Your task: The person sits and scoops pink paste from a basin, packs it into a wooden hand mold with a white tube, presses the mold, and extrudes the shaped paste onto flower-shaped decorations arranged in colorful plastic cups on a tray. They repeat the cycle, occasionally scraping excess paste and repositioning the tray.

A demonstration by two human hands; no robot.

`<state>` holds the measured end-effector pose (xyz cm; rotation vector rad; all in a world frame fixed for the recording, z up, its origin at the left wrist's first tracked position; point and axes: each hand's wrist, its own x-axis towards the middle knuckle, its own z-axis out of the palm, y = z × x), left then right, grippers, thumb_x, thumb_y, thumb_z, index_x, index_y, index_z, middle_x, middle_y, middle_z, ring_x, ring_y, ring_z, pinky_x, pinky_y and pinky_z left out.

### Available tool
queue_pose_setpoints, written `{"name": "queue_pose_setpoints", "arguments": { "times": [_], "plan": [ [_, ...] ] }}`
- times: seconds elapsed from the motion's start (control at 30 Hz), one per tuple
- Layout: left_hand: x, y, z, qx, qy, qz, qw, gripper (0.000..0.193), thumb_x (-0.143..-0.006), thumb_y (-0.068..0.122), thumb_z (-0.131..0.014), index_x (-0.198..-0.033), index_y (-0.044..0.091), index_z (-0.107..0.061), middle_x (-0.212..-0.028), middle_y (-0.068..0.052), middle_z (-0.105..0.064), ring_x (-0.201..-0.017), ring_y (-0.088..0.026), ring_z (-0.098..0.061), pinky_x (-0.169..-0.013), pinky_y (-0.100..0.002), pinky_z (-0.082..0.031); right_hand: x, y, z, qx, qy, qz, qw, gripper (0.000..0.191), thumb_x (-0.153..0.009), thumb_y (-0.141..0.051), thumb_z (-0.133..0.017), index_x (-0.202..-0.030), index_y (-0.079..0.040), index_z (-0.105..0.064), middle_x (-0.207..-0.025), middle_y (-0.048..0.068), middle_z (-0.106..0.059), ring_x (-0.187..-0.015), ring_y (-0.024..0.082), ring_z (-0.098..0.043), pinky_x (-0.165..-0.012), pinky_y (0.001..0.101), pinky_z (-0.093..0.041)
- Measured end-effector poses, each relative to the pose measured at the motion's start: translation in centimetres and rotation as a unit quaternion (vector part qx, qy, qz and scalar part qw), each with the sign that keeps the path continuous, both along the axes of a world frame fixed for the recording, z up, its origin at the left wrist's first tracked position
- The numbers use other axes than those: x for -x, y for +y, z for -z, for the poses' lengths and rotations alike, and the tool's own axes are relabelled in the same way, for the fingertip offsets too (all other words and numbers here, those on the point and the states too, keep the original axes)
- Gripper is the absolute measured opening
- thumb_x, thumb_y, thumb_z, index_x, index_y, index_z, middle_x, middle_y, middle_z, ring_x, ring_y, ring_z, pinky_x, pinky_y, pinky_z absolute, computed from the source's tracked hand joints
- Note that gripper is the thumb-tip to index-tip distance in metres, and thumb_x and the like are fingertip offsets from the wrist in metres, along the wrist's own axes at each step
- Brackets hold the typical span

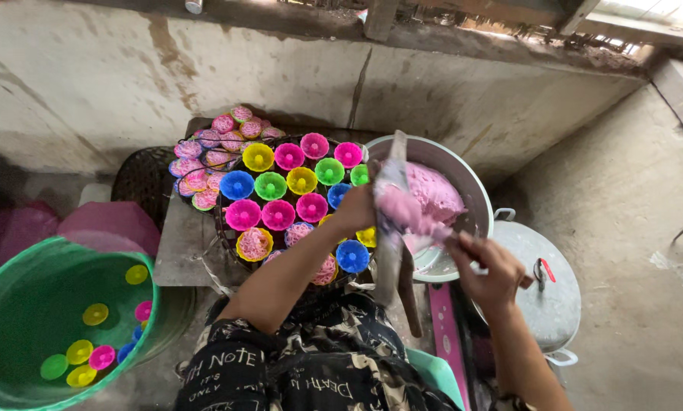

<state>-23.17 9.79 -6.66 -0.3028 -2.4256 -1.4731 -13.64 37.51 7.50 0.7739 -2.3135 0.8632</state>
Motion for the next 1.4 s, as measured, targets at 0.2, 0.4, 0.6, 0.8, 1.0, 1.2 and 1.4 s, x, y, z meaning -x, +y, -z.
{"name": "queue_pose_setpoints", "arguments": {
  "times": [0.2, 0.4, 0.6, 0.8, 1.0, 1.2, 1.4],
  "plan": [
    [-1.1, -1.7, -1.6, -0.031, 0.048, 0.075, 0.996, 0.049, -0.07, 0.027, -0.082, -0.11, 0.003, -0.068, -0.102, -0.023, -0.073, -0.096, -0.043, -0.07, -0.083, -0.047, -0.056, 2.4, 2.1, 0.4, 0.073, -0.048, -0.047, 0.995, 0.023, -0.09, -0.013, -0.084, -0.107, -0.001, -0.075, -0.092, 0.008, -0.075, -0.08, 0.008, -0.07, -0.073, 0.0238, -0.056],
    [-0.8, -3.3, -0.1, -0.112, 0.081, 0.089, 0.986, 0.03, -0.087, 0.016, -0.076, -0.114, 0.005, -0.071, -0.113, -0.017, -0.076, -0.107, -0.031, -0.073, -0.094, -0.042, -0.056, 4.0, 4.7, 2.0, 0.08, -0.184, -0.036, 0.979, 0.022, -0.089, -0.014, -0.086, -0.103, 0.0, -0.078, -0.079, 0.01, -0.069, -0.071, 0.014, -0.059, -0.067, 0.0272, -0.048],
    [-0.7, -9.7, -4.2, 0.033, 0.04, 0.211, 0.976, 0.04, -0.079, 0.011, -0.089, -0.117, 0.008, -0.075, -0.113, -0.005, -0.072, -0.107, -0.023, -0.07, -0.097, -0.041, -0.055, 7.9, 8.0, 2.6, -0.083, -0.126, 0.195, 0.969, 0.04, -0.096, -0.027, -0.079, -0.129, -0.005, -0.074, -0.106, 0.017, -0.072, -0.09, 0.02, -0.064, -0.081, 0.0344, -0.05],
    [-6.3, -8.6, -11.4, -0.501, 0.151, 0.355, 0.775, 0.036, -0.079, 0.007, -0.091, -0.111, 0.004, -0.074, -0.13, -0.007, -0.06, -0.116, -0.03, -0.064, -0.105, -0.055, -0.056, 5.6, -2.1, 7.6, 0.229, -0.28, -0.222, 0.906, 0.062, -0.095, -0.035, -0.077, -0.142, 0.001, -0.06, -0.13, 0.02, -0.064, -0.109, 0.023, -0.061, -0.09, 0.0337, -0.049],
    [-10.4, -8.7, -13.4, -0.468, -0.118, -0.003, 0.876, 0.051, -0.074, 0.015, -0.086, -0.121, 0.016, -0.068, -0.114, -0.003, -0.06, -0.103, -0.022, -0.058, -0.087, -0.051, -0.054, -2.8, -10.2, 6.2, 0.403, -0.638, -0.465, 0.462, 0.076, -0.092, -0.042, -0.079, -0.146, 0.003, -0.05, -0.125, 0.02, -0.062, -0.096, 0.02, -0.061, -0.074, 0.0281, -0.047],
    [-17.6, -12.8, -13.6, -0.089, 0.124, 0.184, 0.971, 0.049, -0.082, 0.02, -0.088, -0.125, 0.011, -0.067, -0.14, -0.009, -0.066, -0.131, -0.027, -0.063, -0.116, -0.042, -0.049, -1.6, -10.3, -1.5, 0.366, -0.565, -0.46, 0.579, 0.091, -0.089, -0.049, -0.081, -0.149, 0.005, -0.041, -0.119, 0.019, -0.059, -0.082, 0.016, -0.062, -0.059, 0.0224, -0.045],
    [-18.3, -14.3, -12.7, 0.215, 0.221, -0.03, 0.951, 0.034, -0.075, 0.031, -0.081, -0.105, 0.016, -0.075, -0.108, -0.007, -0.075, -0.11, -0.03, -0.068, -0.112, -0.048, -0.046, -1.0, -13.5, -5.1, 0.233, -0.444, -0.355, 0.789, 0.116, -0.083, -0.028, -0.086, -0.169, -0.02, -0.008, -0.144, 0.022, -0.053, -0.081, 0.022, -0.066, -0.053, 0.0254, -0.05]
  ]
}}
